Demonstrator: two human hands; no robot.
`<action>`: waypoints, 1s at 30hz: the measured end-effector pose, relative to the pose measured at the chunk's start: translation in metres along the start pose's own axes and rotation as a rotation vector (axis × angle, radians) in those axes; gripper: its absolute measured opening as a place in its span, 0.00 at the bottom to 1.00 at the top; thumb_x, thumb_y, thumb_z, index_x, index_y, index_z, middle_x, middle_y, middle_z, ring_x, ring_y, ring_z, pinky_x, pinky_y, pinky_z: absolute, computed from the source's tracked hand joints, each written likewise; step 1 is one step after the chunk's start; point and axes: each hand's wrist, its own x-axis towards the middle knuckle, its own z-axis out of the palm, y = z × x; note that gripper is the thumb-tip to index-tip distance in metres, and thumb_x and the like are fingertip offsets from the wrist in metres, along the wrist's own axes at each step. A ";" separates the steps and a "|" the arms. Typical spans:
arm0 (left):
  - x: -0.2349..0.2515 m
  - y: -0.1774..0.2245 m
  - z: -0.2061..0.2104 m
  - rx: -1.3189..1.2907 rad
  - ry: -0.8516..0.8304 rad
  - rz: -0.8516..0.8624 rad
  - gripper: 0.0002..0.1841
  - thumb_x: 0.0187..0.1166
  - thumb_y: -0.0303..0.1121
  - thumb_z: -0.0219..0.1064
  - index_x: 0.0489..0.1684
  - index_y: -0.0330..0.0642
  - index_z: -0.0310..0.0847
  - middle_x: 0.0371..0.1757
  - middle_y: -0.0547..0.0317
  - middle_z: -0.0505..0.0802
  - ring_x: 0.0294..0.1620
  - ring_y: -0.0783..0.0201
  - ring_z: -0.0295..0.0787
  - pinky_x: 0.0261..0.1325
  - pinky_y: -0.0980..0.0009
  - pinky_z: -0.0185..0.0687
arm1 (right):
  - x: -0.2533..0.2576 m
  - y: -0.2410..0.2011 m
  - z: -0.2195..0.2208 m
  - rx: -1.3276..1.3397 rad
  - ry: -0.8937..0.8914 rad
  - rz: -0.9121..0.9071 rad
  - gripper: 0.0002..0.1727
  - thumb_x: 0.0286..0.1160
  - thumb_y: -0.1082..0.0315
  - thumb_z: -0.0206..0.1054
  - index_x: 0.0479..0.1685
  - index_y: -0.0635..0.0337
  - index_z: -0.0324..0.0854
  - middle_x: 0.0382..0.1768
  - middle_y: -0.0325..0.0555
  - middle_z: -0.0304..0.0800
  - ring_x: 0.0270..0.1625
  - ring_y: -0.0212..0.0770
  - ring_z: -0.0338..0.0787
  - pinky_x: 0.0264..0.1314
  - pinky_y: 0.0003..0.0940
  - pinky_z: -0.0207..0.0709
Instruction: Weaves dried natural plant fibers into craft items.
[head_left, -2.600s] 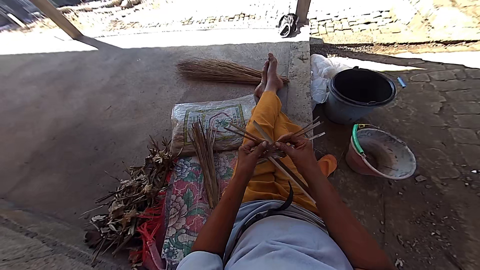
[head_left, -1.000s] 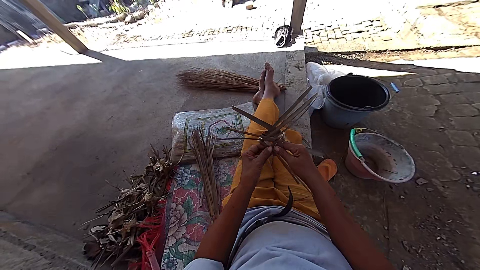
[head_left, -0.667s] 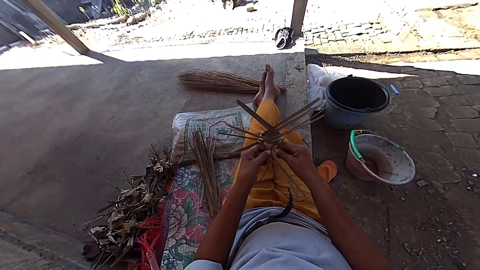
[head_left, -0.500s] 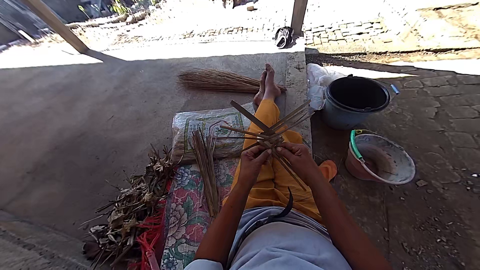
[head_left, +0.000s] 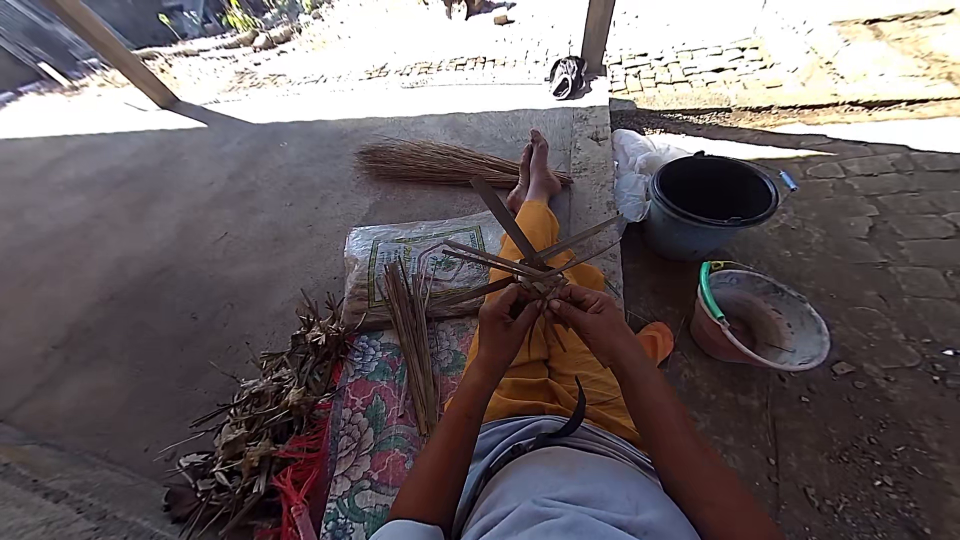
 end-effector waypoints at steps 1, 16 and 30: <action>0.000 0.004 0.000 -0.066 -0.043 -0.041 0.05 0.81 0.24 0.66 0.41 0.31 0.86 0.30 0.60 0.92 0.29 0.75 0.87 0.38 0.77 0.85 | 0.001 0.002 0.000 -0.086 0.033 -0.047 0.03 0.78 0.76 0.67 0.36 0.63 0.83 0.31 0.38 0.89 0.37 0.27 0.89 0.50 0.25 0.85; 0.003 0.022 -0.019 -0.283 -0.215 -0.370 0.05 0.83 0.21 0.63 0.45 0.31 0.86 0.30 0.63 0.92 0.29 0.73 0.90 0.41 0.76 0.89 | 0.003 -0.015 -0.030 -0.449 -0.108 0.037 0.10 0.85 0.70 0.61 0.43 0.65 0.86 0.31 0.36 0.89 0.34 0.23 0.87 0.44 0.21 0.81; -0.007 0.021 -0.001 -0.584 -0.053 -0.481 0.09 0.85 0.22 0.59 0.36 0.35 0.85 0.24 0.63 0.88 0.25 0.71 0.86 0.36 0.74 0.88 | -0.003 -0.004 0.002 0.062 0.007 -0.001 0.10 0.84 0.77 0.59 0.37 0.64 0.86 0.26 0.35 0.89 0.30 0.26 0.87 0.42 0.22 0.83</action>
